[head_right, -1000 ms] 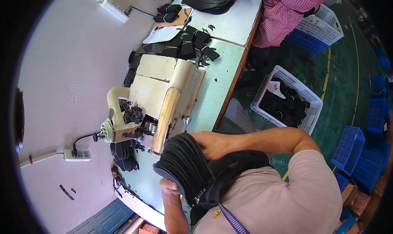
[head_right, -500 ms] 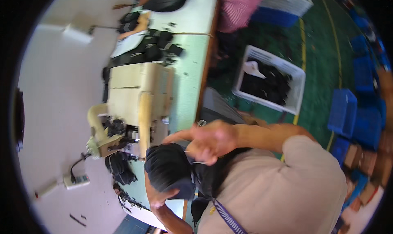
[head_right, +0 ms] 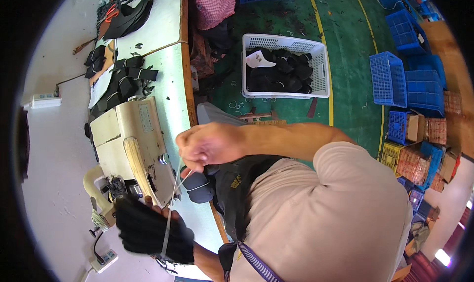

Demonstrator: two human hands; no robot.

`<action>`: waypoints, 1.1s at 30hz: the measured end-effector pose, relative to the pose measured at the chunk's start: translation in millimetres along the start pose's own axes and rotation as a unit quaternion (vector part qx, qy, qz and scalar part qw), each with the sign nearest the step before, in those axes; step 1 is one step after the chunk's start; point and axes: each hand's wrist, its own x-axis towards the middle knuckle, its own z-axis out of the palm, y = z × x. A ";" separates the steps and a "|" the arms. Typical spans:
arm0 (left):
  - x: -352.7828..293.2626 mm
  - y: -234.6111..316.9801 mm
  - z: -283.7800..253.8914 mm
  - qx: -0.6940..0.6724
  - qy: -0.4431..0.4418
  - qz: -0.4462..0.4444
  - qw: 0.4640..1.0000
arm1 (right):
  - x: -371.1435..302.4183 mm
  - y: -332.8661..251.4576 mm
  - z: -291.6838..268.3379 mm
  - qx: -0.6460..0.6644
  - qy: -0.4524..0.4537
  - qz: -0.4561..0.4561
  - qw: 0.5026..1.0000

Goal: Stitching and assembly of shoe components using an industrial sewing machine.

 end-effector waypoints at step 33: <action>142.8 -134.1 118.1 0.602 0.128 -0.036 0.787 | -87.0 -16.7 9.1 -0.692 0.390 -0.132 0.593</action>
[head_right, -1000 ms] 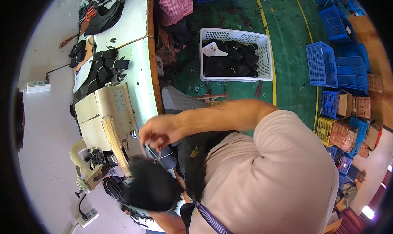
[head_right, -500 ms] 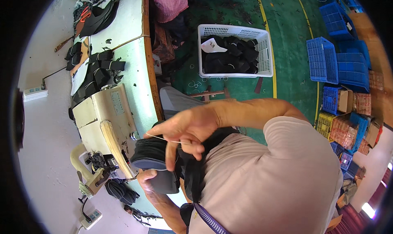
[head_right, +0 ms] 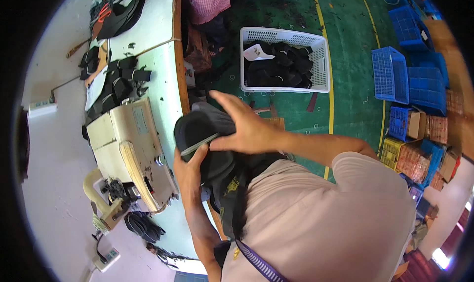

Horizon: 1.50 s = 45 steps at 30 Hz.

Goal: Stitching and assembly of shoe components using an industrial sewing machine.

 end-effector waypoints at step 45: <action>-104.0 -277.8 -365.8 -0.252 0.535 0.013 0.806 | -8.6 24.4 237.7 0.100 -0.295 0.320 0.895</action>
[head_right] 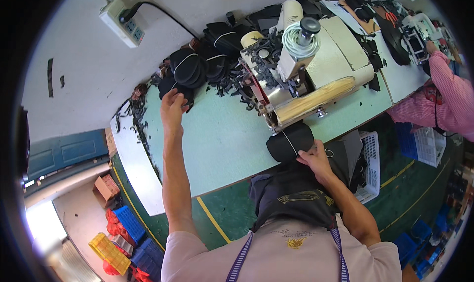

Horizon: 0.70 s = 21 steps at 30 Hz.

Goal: Stitching and assembly of shoe components using an industrial sewing machine.

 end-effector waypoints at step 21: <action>72.2 -52.1 -65.7 -0.135 0.174 -0.289 0.932 | 0.4 -14.6 6.6 0.042 -0.026 0.040 0.998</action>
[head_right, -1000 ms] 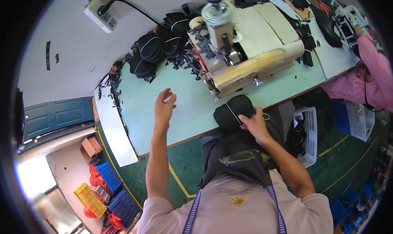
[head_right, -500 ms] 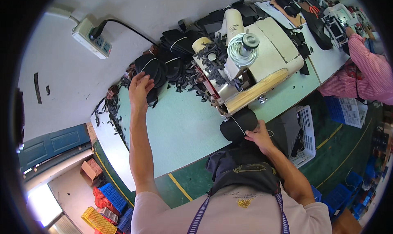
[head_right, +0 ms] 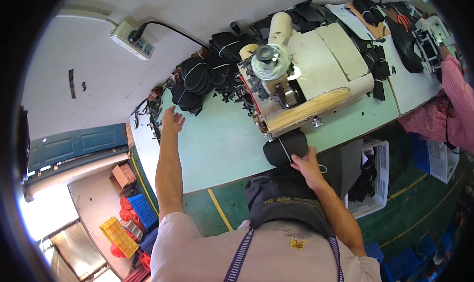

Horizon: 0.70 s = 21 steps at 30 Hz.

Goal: Stitching and assembly of shoe components using an industrial sewing machine.

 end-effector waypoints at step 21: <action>21.4 29.1 95.2 0.358 0.087 0.152 0.917 | 0.9 -28.0 -22.7 0.004 -0.086 0.108 0.990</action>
